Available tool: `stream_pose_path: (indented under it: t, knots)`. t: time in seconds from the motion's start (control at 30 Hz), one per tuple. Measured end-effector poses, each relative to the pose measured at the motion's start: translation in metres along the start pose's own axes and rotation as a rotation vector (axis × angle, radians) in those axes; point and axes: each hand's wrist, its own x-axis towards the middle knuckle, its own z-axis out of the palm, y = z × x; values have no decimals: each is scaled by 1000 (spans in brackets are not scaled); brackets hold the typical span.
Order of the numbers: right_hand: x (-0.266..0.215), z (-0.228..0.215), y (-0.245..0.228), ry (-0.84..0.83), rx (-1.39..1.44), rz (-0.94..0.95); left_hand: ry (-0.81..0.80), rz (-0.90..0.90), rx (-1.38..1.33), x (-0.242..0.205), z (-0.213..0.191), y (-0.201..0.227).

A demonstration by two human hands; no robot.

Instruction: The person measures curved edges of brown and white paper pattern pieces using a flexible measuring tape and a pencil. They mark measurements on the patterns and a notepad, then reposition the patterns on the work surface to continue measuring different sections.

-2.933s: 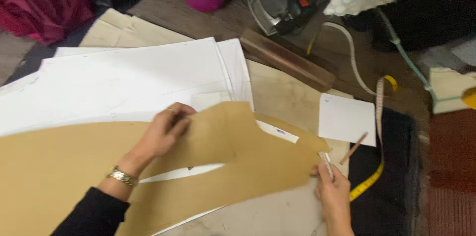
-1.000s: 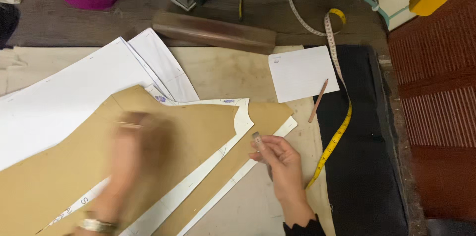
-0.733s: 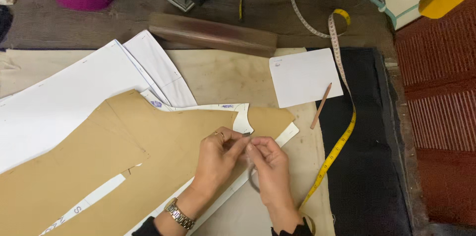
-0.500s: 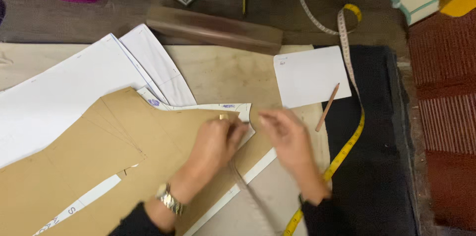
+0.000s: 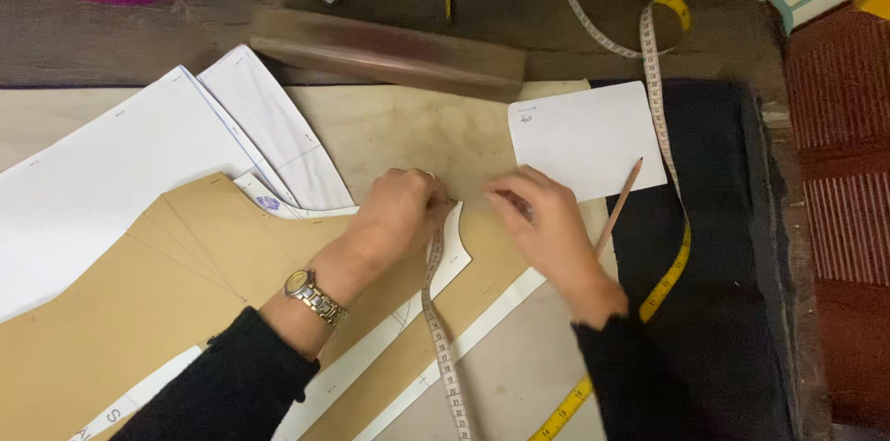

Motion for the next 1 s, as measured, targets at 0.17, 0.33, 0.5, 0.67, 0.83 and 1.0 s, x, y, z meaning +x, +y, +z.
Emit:
stream_pose_path:
  t: [0.17,0.33,0.5,0.67,0.83,1.0]
  knots:
    - [37,-8,-29,-455,-187,-171,-43,8,78,10,9,-2]
    - [62,-5,-22,-674,-245,-192,-37,2,94,13,7,0]
    - [79,-5,-20,-793,-253,-215,-57,-65,114,6,4,7]
    - [84,-1,-9,-814,-218,-225,-63,-88,98,2,-3,11]
    - [80,-3,-8,-798,-177,-210,-76,-129,73,3,-2,9]
    - [86,-7,-22,-831,-194,-247,-81,-162,75,2,1,9]
